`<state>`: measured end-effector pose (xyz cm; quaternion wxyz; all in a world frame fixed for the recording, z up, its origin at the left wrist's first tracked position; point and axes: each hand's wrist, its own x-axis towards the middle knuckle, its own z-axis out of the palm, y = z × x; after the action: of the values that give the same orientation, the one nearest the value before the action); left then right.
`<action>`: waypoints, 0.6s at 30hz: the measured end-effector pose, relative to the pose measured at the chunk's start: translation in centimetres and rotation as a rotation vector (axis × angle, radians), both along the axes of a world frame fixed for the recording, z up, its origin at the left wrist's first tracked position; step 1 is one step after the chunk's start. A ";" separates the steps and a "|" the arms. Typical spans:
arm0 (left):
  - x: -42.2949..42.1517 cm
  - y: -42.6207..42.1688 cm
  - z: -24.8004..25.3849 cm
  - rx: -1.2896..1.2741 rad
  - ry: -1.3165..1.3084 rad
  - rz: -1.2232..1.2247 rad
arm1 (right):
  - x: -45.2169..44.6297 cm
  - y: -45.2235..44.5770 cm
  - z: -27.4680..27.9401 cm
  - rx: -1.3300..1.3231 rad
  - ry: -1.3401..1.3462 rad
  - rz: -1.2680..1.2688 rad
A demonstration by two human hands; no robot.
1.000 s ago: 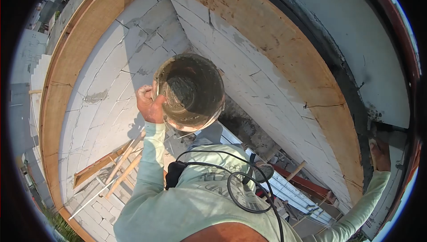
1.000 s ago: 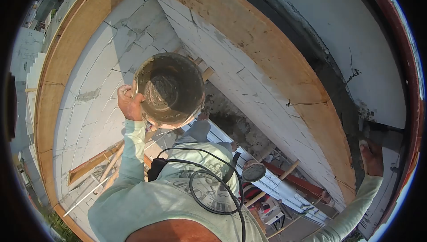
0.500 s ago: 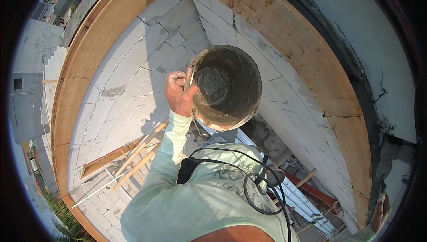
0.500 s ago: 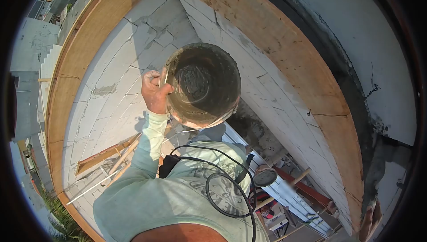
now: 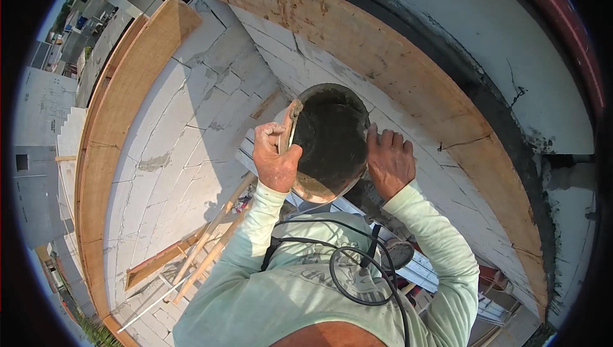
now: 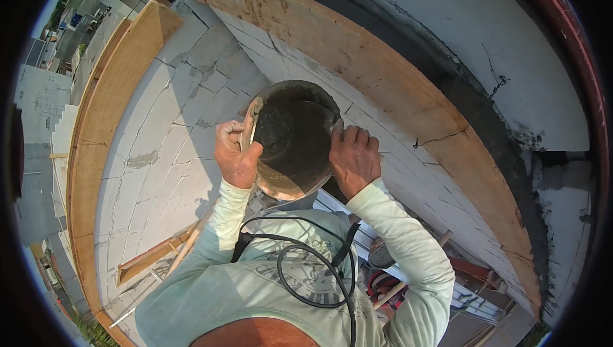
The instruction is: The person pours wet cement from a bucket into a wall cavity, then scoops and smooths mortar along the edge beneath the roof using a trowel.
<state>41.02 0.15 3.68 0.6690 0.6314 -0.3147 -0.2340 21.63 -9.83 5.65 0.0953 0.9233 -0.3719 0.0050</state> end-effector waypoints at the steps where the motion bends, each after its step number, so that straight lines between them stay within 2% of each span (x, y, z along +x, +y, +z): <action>1: -0.3 0.0 -0.1 0.022 -0.088 0.021 | 0.8 0.1 -1.1 -0.058 -0.018 0.037; 2: -0.9 -0.4 -0.3 0.030 -0.164 0.014 | 1.3 0.5 -2.8 -0.136 -0.024 0.078; 4: -1.7 -0.9 -0.3 -0.015 -0.139 0.027 | 1.3 2.3 -5.2 -0.197 0.044 0.083; 5: -2.0 -0.8 -0.3 -0.034 -0.048 0.006 | 1.0 3.2 -4.1 -0.109 0.142 0.082; 6: -1.8 -0.6 -0.6 -0.049 0.030 0.002 | 0.7 4.1 -4.4 -0.064 0.126 0.079; 8: -1.5 -0.2 -1.7 -0.033 -0.336 0.026 | -0.3 5.5 -3.3 0.073 0.246 0.172; 10: -2.1 -0.4 -1.1 -0.020 -0.295 -0.023 | -1.2 5.2 -2.0 0.337 0.104 0.166; 11: -2.3 -0.5 -0.8 0.007 -0.265 -0.038 | -1.7 5.0 -1.8 0.330 0.106 0.150; 13: -1.8 -0.2 -1.2 0.004 -0.218 -0.050 | -2.3 4.7 -1.6 0.164 -0.087 0.055; 14: -1.7 -0.1 -1.3 0.012 -0.174 -0.053 | -2.4 4.3 -1.5 0.157 -0.091 0.052; 16: -2.8 -0.2 -0.3 0.002 -0.195 -0.058 | -2.4 3.6 -1.8 -0.108 -0.072 -0.127; 18: -3.7 -0.3 0.0 0.001 -0.219 -0.054 | -3.0 4.6 -3.0 -0.119 -0.022 -0.098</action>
<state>37.36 -0.20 3.65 0.6237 0.6449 -0.4027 -0.1816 18.64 -5.21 2.64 0.1460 0.8967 -0.4166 0.0324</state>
